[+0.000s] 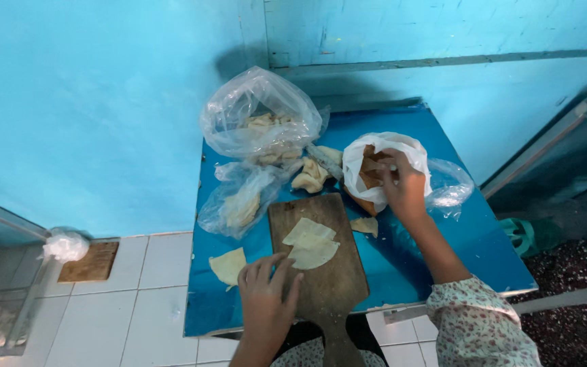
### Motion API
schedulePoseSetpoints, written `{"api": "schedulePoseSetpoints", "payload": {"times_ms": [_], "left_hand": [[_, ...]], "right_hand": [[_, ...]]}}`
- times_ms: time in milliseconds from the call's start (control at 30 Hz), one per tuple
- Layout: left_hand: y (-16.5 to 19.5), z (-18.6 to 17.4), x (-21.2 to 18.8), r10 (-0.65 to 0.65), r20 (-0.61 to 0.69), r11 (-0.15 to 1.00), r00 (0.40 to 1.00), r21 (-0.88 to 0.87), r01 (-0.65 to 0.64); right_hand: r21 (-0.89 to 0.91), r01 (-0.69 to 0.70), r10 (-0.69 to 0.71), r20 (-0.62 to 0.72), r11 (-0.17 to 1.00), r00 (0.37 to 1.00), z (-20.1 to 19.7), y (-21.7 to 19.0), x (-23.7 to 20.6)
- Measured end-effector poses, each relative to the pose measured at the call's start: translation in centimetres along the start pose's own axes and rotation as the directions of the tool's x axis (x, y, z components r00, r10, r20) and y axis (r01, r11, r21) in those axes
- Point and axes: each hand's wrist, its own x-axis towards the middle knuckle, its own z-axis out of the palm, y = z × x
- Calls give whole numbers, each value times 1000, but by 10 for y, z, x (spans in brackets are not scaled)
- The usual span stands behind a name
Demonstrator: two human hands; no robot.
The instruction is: The person stacks square pastry wrappers on a wooden board, spoons brown filling from a plastic bag onto a wrapper, folds the wrapper over the filling into a triangular parcel, and places the folded parcels into a plastic bag. The person repeats this filling and folding cycle throughout the episode.
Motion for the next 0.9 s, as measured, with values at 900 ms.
{"api": "schedulePoseSetpoints", "payload": {"times_ms": [900], "left_hand": [[20, 24, 15, -242, -41, 946, 969, 212, 245]], "right_hand": [[245, -124, 149, -86, 962, 985, -11, -2, -4]]}}
